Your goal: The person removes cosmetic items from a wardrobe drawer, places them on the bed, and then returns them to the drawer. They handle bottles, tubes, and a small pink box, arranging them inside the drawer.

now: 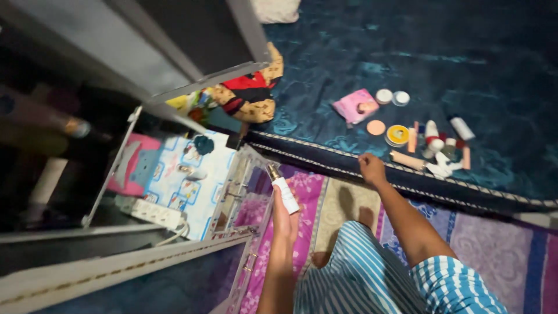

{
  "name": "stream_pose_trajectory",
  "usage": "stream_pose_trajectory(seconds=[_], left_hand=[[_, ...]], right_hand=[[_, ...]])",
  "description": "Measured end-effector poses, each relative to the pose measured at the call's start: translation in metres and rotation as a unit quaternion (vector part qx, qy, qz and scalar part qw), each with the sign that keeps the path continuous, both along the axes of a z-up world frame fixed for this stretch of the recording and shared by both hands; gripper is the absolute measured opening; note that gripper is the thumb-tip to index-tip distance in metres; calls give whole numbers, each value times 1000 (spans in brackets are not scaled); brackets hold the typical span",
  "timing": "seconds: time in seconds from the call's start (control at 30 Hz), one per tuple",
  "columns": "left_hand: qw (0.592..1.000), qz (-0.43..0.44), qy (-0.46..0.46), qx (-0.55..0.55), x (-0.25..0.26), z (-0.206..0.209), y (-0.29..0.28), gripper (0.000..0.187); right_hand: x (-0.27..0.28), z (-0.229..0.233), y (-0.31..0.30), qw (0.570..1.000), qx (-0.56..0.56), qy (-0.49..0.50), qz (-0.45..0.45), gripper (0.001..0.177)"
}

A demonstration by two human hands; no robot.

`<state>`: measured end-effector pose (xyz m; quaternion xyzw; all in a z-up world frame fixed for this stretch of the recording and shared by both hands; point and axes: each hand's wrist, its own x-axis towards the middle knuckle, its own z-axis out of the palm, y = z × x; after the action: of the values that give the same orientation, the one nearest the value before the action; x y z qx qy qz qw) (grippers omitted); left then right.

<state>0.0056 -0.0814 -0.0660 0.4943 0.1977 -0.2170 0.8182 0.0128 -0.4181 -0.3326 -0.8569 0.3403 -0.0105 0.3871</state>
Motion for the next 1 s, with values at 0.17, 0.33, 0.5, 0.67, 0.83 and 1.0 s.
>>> stream_pose_trajectory(seconds=[0.17,0.33,0.5,0.67,0.83,1.0], left_hand=[[1000,-20,11,-9,-3,17,-53,49],[998,-25,2,53,-17,28,-116,46],[993,-24,-10,118,-35,-47,-164,42],[995,-27,2,100,-58,-56,-214,48],[994,-45,39,89,-76,-68,-251,51],[988,-69,68,123,-79,-59,-280,50]], right_hand=[[-54,-10,-62,997,-48,-16,-57,21],[-109,-51,-125,991,-88,-16,-103,25],[-154,-76,-170,980,7,75,-186,51],[-191,-88,-199,985,-7,83,-152,70],[-198,-175,-232,993,-62,53,-89,69],[-186,-203,-253,987,-20,160,7,73]])
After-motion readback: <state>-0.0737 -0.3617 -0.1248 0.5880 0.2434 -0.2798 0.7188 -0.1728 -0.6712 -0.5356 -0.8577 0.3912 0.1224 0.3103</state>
